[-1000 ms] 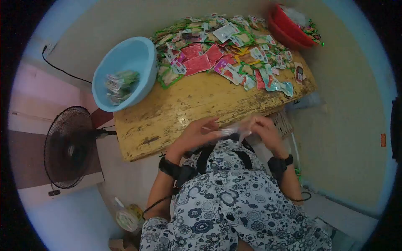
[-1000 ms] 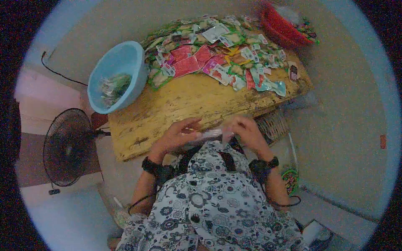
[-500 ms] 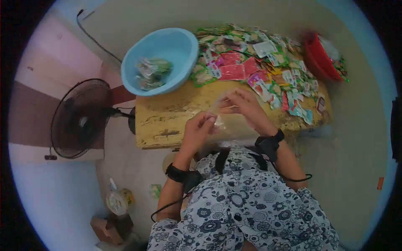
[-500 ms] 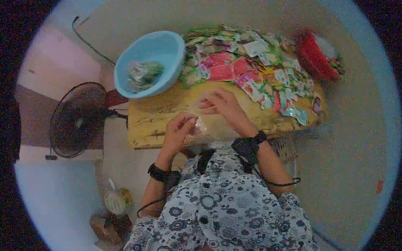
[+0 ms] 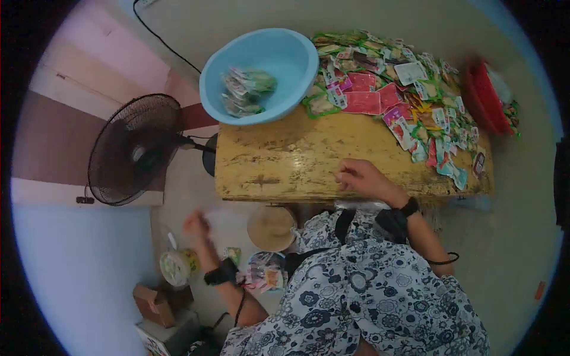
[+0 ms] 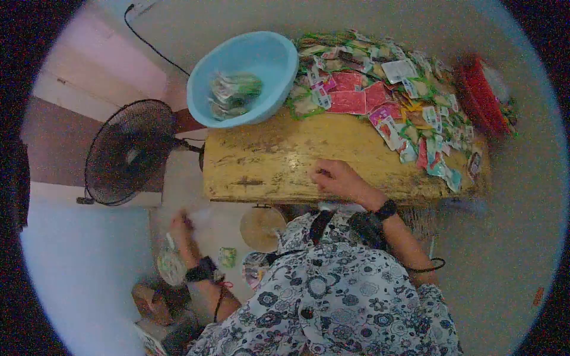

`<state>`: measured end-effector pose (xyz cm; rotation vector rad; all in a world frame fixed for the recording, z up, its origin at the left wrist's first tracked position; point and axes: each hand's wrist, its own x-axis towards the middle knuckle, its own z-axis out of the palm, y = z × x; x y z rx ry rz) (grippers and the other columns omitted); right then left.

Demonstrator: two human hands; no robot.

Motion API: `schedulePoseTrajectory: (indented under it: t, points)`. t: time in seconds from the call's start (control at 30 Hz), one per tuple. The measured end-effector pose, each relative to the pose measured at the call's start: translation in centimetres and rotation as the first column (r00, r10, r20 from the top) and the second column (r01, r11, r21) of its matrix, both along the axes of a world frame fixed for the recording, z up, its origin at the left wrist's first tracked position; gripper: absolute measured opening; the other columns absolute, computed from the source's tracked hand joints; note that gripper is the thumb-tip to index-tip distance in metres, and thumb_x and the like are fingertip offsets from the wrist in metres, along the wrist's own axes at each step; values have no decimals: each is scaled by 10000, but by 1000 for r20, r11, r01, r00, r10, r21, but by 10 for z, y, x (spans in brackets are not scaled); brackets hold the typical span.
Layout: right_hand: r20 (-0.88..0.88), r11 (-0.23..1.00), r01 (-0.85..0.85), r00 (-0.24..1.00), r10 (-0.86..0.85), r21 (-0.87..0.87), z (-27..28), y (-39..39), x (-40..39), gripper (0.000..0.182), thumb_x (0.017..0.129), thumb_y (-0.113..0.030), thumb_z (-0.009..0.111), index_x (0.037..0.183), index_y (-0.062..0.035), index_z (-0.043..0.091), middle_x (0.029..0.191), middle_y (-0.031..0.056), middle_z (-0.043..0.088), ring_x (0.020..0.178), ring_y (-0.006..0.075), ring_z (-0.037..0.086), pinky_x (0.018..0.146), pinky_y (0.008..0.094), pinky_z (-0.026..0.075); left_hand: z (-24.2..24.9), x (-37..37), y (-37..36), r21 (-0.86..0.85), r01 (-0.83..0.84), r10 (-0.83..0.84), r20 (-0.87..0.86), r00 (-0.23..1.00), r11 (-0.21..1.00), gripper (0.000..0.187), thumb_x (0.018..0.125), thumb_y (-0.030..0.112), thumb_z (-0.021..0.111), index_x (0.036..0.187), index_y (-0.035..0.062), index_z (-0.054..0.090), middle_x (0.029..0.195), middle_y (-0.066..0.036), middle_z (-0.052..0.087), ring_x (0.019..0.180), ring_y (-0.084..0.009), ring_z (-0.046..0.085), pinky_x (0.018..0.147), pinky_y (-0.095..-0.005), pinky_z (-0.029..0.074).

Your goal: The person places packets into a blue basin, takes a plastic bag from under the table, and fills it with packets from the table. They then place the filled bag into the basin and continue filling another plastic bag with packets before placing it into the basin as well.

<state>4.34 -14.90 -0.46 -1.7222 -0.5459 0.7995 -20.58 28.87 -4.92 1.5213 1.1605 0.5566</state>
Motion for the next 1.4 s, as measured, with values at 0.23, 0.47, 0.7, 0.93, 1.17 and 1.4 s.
schedulePoseTrajectory:
  t: [0.23,0.47,0.7,0.93,1.17,1.4]
  points:
    - [-158,990,107,980,-121,-95,1,-45,-1,182,965,-188,570,913,-15,589,773,24,605,684,112,608,636,276,517,80,36,-31,353,213,-32,-454,890,911,328,921,299,561,717,46,603,591,-52,568,499,-153,546,465,-324,400]
    - [-114,971,123,982,-148,-204,-21,-66,-33,188,981,-209,556,976,-29,611,782,22,630,729,116,628,673,267,529,5,193,-176,393,663,-435,-527,730,637,496,948,439,463,773,11,642,620,-157,633,592,-318,635,574,-447,473]
    - [-306,892,441,839,-450,-101,-54,-89,-16,266,969,-295,558,1031,-51,642,927,42,658,823,126,618,732,292,516,12,248,-330,324,917,-801,-471,370,233,330,932,331,502,855,54,663,761,-191,666,715,-396,650,637,-495,501]
    - [196,926,374,905,-376,51,-152,-118,36,305,933,-325,537,971,-49,660,971,99,660,895,180,621,769,321,501,36,254,-362,55,977,-911,-375,-170,-205,424,889,451,589,1070,77,673,913,-189,688,869,-397,650,772,-472,512]
    - [-1,898,436,899,-437,-65,-120,-154,54,225,893,-231,533,784,-59,627,718,71,640,715,232,642,722,347,513,-7,271,-353,-83,996,-909,-417,7,45,461,865,452,597,1120,73,657,901,-166,685,846,-328,669,773,-415,526]
    - [-796,766,429,581,171,478,-59,-177,44,224,901,-234,557,792,-43,595,776,151,655,692,267,652,639,381,540,20,291,-373,-683,704,-714,394,579,193,565,942,525,529,1283,75,533,1315,-115,547,1190,-261,540,978,-452,474]
